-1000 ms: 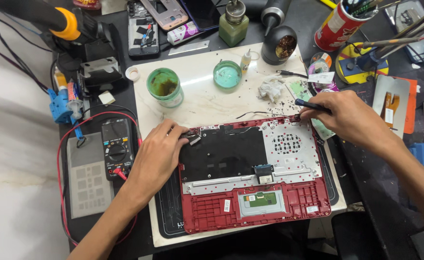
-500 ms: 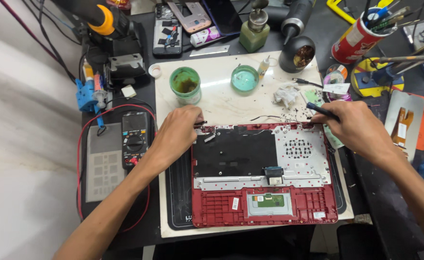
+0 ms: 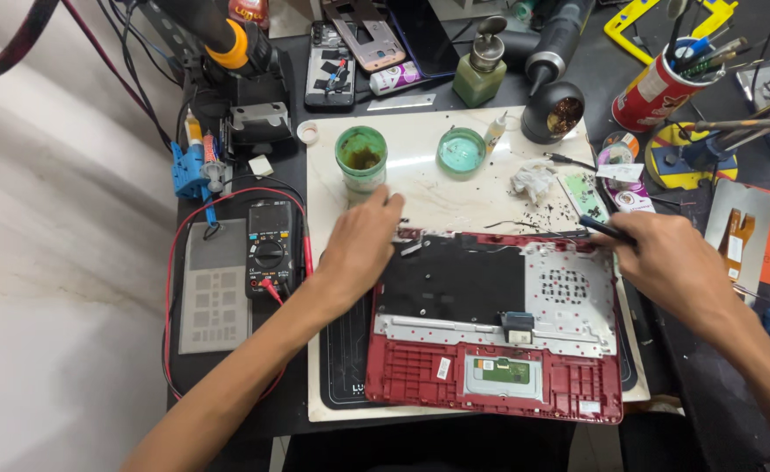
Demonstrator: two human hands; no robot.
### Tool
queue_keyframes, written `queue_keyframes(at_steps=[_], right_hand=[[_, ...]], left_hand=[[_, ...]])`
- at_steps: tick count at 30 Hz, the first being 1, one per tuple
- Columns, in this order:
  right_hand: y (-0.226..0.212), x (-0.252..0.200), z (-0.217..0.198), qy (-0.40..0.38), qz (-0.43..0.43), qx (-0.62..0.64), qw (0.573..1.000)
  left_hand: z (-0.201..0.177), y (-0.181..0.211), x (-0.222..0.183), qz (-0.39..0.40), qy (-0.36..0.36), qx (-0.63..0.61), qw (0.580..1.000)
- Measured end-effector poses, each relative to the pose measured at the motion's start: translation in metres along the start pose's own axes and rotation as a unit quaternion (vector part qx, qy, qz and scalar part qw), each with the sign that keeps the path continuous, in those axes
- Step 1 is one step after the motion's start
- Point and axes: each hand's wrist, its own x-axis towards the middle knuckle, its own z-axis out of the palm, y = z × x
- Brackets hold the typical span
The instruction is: The person unscrews and removes components from the interior of a laptop chassis using a screwdriver, then aligns and attaches a thin black cable along the edge of the laptop lid.
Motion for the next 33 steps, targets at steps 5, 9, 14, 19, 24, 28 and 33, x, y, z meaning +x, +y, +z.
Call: queue_keyframes(at_steps=[5,9,14,19,24,28,33], right_hand=[[0.022,-0.028,-0.005,0.027,0.012,-0.026,0.999],[0.035,-0.05,-0.002,0.003,0.027,-0.031,0.999],[0.044,-0.067,0.009,-0.028,0.032,-0.005,0.999],[0.037,-0.072,0.018,-0.06,0.055,0.034,0.996],[0.031,-0.072,0.018,-0.06,0.076,0.06,0.994],[0.028,-0.076,0.013,-0.063,0.079,0.068,0.993],[0.025,-0.094,0.01,-0.03,0.063,0.125,0.99]], left_hand=[[0.017,0.018,0.027,0.068,0.052,0.029,0.996],[0.035,0.026,0.054,0.102,0.069,0.019,0.992],[0.057,0.025,0.074,0.132,0.077,0.018,0.988],[0.066,0.02,0.082,0.138,0.097,0.035,0.985],[0.048,0.027,0.075,0.111,0.075,0.022,0.991],[0.03,0.04,0.05,0.082,0.048,-0.005,0.995],[0.009,0.044,-0.008,0.046,0.088,0.002,0.995]])
